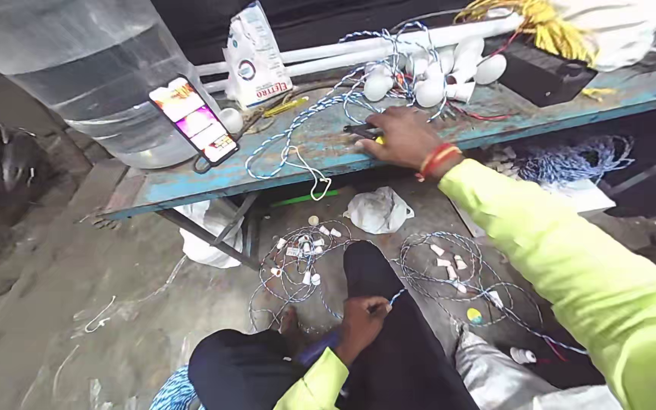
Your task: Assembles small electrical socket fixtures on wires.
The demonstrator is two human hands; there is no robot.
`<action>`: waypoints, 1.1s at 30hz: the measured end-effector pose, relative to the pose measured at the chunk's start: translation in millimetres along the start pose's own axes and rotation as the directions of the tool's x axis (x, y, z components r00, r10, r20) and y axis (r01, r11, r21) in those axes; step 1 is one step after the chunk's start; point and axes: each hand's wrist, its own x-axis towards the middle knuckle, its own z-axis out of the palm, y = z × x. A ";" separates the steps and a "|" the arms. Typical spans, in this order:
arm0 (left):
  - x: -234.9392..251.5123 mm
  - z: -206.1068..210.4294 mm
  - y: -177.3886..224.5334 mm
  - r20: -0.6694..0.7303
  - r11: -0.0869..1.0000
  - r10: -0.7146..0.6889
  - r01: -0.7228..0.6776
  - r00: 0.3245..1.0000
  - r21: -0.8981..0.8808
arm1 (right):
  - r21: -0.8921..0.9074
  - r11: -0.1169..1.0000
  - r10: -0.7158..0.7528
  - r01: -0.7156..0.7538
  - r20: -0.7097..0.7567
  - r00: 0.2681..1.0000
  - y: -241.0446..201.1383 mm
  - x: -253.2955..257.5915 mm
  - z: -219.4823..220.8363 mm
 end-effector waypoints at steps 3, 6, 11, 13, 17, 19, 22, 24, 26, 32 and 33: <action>-5.9 1.7 0.6 -0.042 1.000 0.031 -0.031 0.999 0.001 | 0.022 0.995 -0.103 0.102 0.041 0.994 1.9 39.3 31.5; -9.6 -0.7 1.7 -0.061 0.998 0.040 -0.043 0.997 -0.038 | 0.111 0.985 -0.129 0.133 -0.045 0.991 -9.0 40.9 35.0; -23.1 -6.3 2.7 -0.095 0.975 0.169 -0.181 0.981 -0.131 | 0.353 0.880 -0.175 0.319 -0.384 0.907 -50.7 -83.2 28.3; -26.3 -7.0 11.7 -0.079 0.972 0.169 -0.179 0.982 -0.151 | 0.501 0.811 -0.265 0.300 -0.142 0.954 -64.2 -151.6 32.2; -40.5 -3.1 29.4 -0.106 0.941 0.259 -0.276 0.960 -0.198 | 0.700 0.704 -0.336 0.121 0.178 0.925 -64.4 -258.8 47.9; -57.7 2.2 35.9 -0.079 0.929 0.313 -0.323 0.946 -0.181 | 0.772 0.630 -0.306 0.085 0.146 0.941 -62.5 -300.0 46.3; -89.0 18.9 40.5 -0.037 0.909 0.414 -0.415 0.909 -0.020 | 0.804 0.591 -0.255 0.074 0.099 0.962 -68.6 -347.3 35.5; -113.1 31.6 39.7 -0.015 0.906 0.421 -0.419 0.907 0.065 | 0.746 0.653 -0.255 0.129 0.056 0.965 -73.3 -371.5 34.1; -136.0 41.5 37.2 -0.001 0.914 0.395 -0.394 0.918 0.096 | 0.662 0.749 -0.229 0.037 0.207 0.951 -80.6 -387.5 18.8; -160.5 49.2 56.1 0.026 0.897 0.439 -0.440 0.898 0.043 | 0.594 0.803 -0.223 -0.047 0.374 0.900 -89.8 -415.2 -38.7; -158.2 48.7 60.2 0.021 0.880 0.473 -0.473 0.881 0.048 | 0.578 0.809 -0.257 0.109 0.181 0.949 -89.4 -422.0 -30.0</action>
